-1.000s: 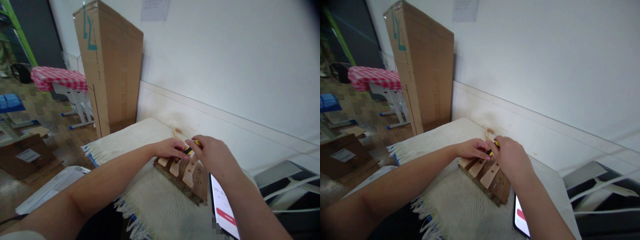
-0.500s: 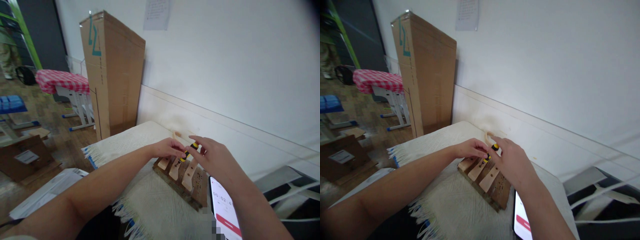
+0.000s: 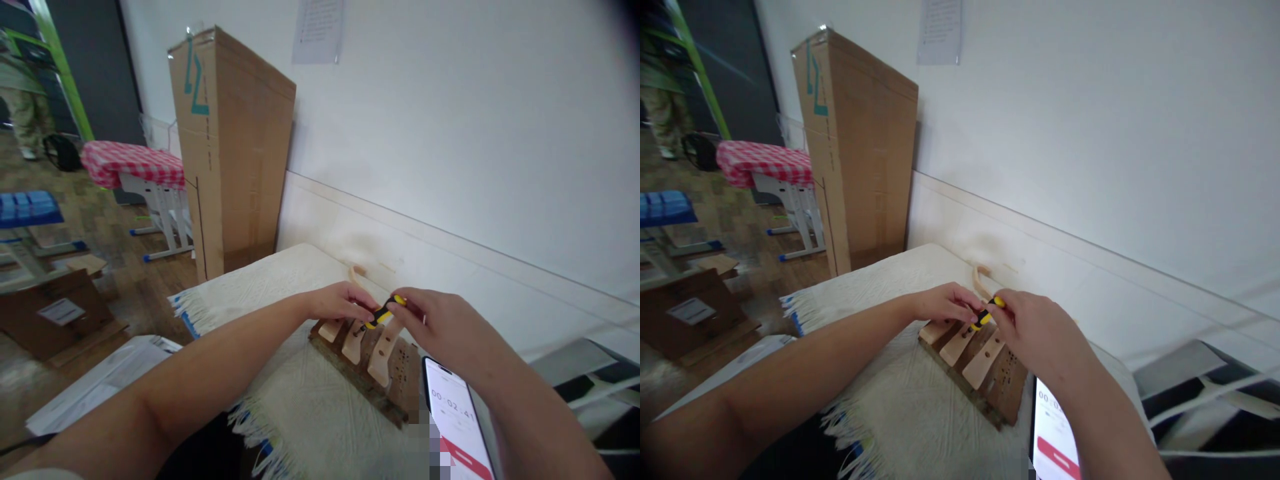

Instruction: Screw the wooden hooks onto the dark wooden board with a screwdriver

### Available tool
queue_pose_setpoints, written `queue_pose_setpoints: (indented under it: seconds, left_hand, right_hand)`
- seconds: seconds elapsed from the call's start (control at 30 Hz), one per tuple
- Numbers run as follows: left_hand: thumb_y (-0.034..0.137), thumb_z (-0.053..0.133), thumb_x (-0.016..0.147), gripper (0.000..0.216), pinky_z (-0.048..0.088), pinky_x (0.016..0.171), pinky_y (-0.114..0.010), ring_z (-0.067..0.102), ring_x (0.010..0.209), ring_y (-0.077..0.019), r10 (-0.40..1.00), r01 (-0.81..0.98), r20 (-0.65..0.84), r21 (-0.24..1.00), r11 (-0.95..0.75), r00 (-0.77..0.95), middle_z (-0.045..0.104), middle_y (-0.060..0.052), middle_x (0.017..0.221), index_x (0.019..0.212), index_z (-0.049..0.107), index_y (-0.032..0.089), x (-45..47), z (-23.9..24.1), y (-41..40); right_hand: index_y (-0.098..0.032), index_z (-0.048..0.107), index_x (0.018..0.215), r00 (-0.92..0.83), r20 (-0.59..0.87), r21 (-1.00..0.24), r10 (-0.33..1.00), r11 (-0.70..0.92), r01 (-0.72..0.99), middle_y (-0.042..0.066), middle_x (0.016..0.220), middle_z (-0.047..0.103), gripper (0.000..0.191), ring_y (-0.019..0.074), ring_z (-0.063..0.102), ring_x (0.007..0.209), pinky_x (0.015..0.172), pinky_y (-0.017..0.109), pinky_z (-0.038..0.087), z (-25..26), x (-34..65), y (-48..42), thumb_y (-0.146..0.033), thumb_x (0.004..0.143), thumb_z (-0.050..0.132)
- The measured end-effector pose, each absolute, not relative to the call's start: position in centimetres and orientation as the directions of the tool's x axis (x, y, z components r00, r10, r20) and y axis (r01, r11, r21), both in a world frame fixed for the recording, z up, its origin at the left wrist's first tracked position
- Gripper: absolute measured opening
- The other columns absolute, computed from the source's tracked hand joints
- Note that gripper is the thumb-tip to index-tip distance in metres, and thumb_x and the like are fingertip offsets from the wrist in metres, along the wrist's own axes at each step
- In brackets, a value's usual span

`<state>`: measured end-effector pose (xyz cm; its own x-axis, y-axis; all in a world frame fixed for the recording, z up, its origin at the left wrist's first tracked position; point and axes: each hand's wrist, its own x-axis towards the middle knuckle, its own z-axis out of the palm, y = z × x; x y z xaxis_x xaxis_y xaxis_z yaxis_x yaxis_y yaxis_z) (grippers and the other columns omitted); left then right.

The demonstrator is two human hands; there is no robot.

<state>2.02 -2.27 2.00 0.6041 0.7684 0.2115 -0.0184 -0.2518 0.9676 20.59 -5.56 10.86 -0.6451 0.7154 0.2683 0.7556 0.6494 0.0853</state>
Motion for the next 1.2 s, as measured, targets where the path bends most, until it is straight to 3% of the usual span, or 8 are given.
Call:
queue_pose_setpoints:
  seconds: [0.17, 0.33, 0.4, 0.5, 0.57, 0.77, 1.0, 1.2]
  left_hand:
    - [0.034, 0.073, 0.063, 0.028, 0.035, 0.059, -0.021, 0.047, 0.064, -0.0090, 0.797, 0.059, 0.230, 0.947, -0.315, 0.559, 0.053, 0.002, 0.069, 0.077, 0.064, 0.013, 2.3, 2.2, -2.5]
    - [0.037, 0.066, 0.070, 0.027, 0.029, 0.052, -0.020, 0.039, 0.055, -0.0062, 0.792, 0.087, 0.205, 0.947, -0.308, 0.575, 0.048, 0.004, 0.060, 0.079, 0.066, 0.012, 1.8, 2.3, -2.5]
    - [0.035, 0.068, 0.069, 0.027, 0.030, 0.053, -0.020, 0.041, 0.057, -0.0061, 0.791, 0.068, 0.213, 0.950, -0.305, 0.574, 0.051, 0.004, 0.063, 0.085, 0.066, 0.013, 1.9, 2.3, -2.6]
    - [0.030, 0.073, 0.063, 0.029, 0.034, 0.058, -0.020, 0.046, 0.062, -0.0073, 0.796, 0.024, 0.256, 0.947, -0.321, 0.548, 0.055, 0.002, 0.069, 0.085, 0.065, 0.013, 2.2, 2.4, -2.8]
    - [0.030, 0.072, 0.064, 0.025, 0.034, 0.059, -0.021, 0.046, 0.063, -0.0073, 0.788, 0.021, 0.266, 0.942, -0.334, 0.555, 0.054, 0.003, 0.068, 0.080, 0.065, 0.012, 2.2, 2.4, -2.8]
    - [0.035, 0.067, 0.069, 0.025, 0.033, 0.057, -0.020, 0.044, 0.062, -0.0074, 0.808, -0.006, 0.238, 0.960, -0.279, 0.539, 0.054, 0.002, 0.066, 0.079, 0.066, 0.012, 1.8, 2.2, -2.7]
    - [0.032, 0.069, 0.068, 0.022, 0.032, 0.057, -0.020, 0.042, 0.061, -0.0071, 0.764, 0.060, 0.273, 0.925, -0.376, 0.584, 0.049, 0.004, 0.063, 0.074, 0.063, 0.012, 2.3, 2.4, -2.9]
    - [0.025, 0.062, 0.074, 0.015, 0.035, 0.060, -0.020, 0.046, 0.063, -0.0071, 0.788, 0.036, 0.222, 0.955, -0.296, 0.575, 0.054, 0.002, 0.066, 0.076, 0.065, 0.010, 1.9, 2.5, -2.8]
  right_hand:
    - [-0.021, 0.056, 0.061, -0.508, 0.328, 0.209, 0.796, 0.463, 0.861, 0.004, 0.058, 0.060, 0.045, 0.0188, 0.055, 0.053, 0.047, 0.028, 0.030, 10.2, 19.9, -5.3, -0.051, 0.086, 0.034]
    - [-0.018, 0.061, 0.097, -0.690, 0.409, 0.094, 0.597, 0.724, 0.683, 0.007, 0.090, 0.066, 0.030, 0.0170, 0.061, 0.075, 0.065, 0.028, 0.042, 9.6, 20.3, -4.6, -0.035, 0.088, 0.038]
    - [-0.019, 0.063, 0.087, -0.689, 0.372, 0.117, 0.622, 0.705, 0.699, 0.006, 0.080, 0.066, 0.031, 0.0174, 0.060, 0.071, 0.061, 0.028, 0.041, 9.8, 20.4, -4.7, -0.035, 0.088, 0.037]
    - [-0.020, 0.058, 0.063, -0.562, 0.357, 0.242, 0.746, 0.508, 0.827, 0.004, 0.058, 0.059, 0.042, 0.0177, 0.054, 0.052, 0.046, 0.028, 0.030, 9.9, 20.1, -5.1, -0.047, 0.086, 0.036]
    - [-0.020, 0.056, 0.060, -0.536, 0.401, 0.305, 0.743, 0.443, 0.843, 0.004, 0.057, 0.058, 0.046, 0.0181, 0.053, 0.050, 0.045, 0.028, 0.026, 9.7, 19.8, -5.3, -0.052, 0.085, 0.035]
    - [-0.018, 0.061, 0.098, -0.694, 0.436, 0.115, 0.573, 0.729, 0.674, 0.006, 0.087, 0.064, 0.031, 0.0156, 0.058, 0.069, 0.060, 0.027, 0.039, 9.3, 20.0, -4.7, -0.038, 0.087, 0.039]
    - [-0.020, 0.053, 0.055, -0.553, 0.389, 0.223, 0.737, 0.507, 0.833, 0.004, 0.056, 0.056, 0.046, 0.0165, 0.051, 0.051, 0.049, 0.029, 0.029, 9.2, 20.2, -4.1, -0.048, 0.086, 0.035]
    - [-0.019, 0.060, 0.102, -0.667, 0.428, -0.011, 0.610, 0.742, 0.671, 0.006, 0.088, 0.064, 0.035, 0.0149, 0.057, 0.067, 0.061, 0.027, 0.039, 9.1, 20.5, -3.6, -0.042, 0.086, 0.040]
